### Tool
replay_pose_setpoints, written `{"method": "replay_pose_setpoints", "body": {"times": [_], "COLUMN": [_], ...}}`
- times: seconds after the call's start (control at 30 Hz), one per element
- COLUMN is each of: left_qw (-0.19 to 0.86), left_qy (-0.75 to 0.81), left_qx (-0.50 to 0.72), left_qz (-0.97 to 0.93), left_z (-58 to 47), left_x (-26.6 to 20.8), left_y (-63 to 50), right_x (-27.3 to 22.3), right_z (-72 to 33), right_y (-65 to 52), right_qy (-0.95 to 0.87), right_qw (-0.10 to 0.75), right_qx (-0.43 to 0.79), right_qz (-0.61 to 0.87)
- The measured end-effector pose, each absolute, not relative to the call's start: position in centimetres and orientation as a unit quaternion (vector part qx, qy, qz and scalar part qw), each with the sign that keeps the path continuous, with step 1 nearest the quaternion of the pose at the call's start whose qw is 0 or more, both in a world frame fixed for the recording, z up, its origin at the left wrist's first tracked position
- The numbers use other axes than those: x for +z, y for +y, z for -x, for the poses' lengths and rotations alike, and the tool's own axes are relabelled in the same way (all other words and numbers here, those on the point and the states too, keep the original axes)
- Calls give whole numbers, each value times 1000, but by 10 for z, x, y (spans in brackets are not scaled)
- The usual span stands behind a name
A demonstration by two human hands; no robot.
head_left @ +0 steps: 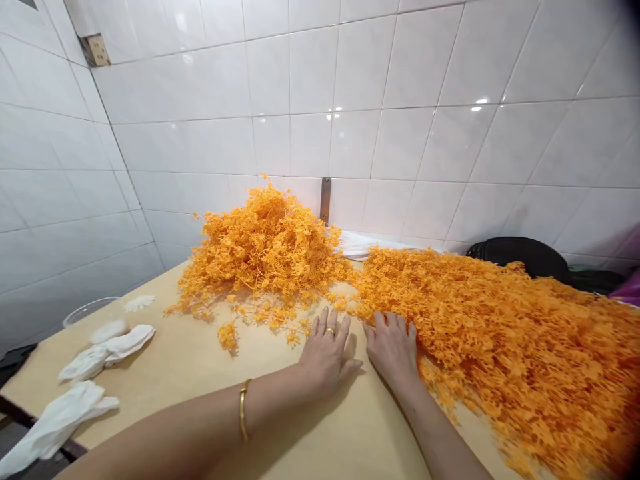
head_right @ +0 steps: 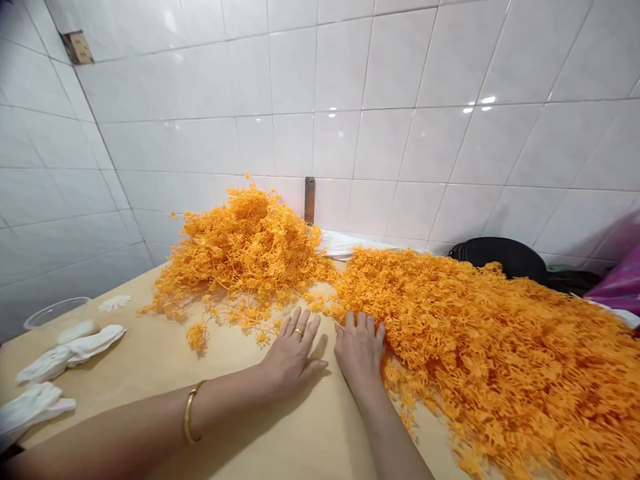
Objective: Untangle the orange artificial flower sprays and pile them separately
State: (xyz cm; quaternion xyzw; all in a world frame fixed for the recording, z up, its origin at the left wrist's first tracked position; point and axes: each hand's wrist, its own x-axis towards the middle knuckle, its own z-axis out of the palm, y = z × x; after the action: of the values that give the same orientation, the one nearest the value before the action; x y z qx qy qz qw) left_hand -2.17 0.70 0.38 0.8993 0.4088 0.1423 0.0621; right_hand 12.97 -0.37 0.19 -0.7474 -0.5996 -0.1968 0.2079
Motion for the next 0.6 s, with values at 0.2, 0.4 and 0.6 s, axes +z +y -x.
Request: {"method": "replay_pose_setpoints", "body": {"times": [0.2,0.4,0.6], "left_qw": [146,105,39], "left_qy": [411,407,454], "left_qx": [145,141,129], "left_qz": [-888,-896,-881], "left_z": [-35,-95,-125], "left_x": [-1,-16,-13], "left_y": [30,53,81], "right_x": [4,7,12], "right_z": [-161,-165,-152], "right_y": [7,3,-8], "right_qy": [-531,-540,-635], "right_qw": [490,540,355], "right_qx": [34,57,-142], "right_qz": [691,643,672]}}
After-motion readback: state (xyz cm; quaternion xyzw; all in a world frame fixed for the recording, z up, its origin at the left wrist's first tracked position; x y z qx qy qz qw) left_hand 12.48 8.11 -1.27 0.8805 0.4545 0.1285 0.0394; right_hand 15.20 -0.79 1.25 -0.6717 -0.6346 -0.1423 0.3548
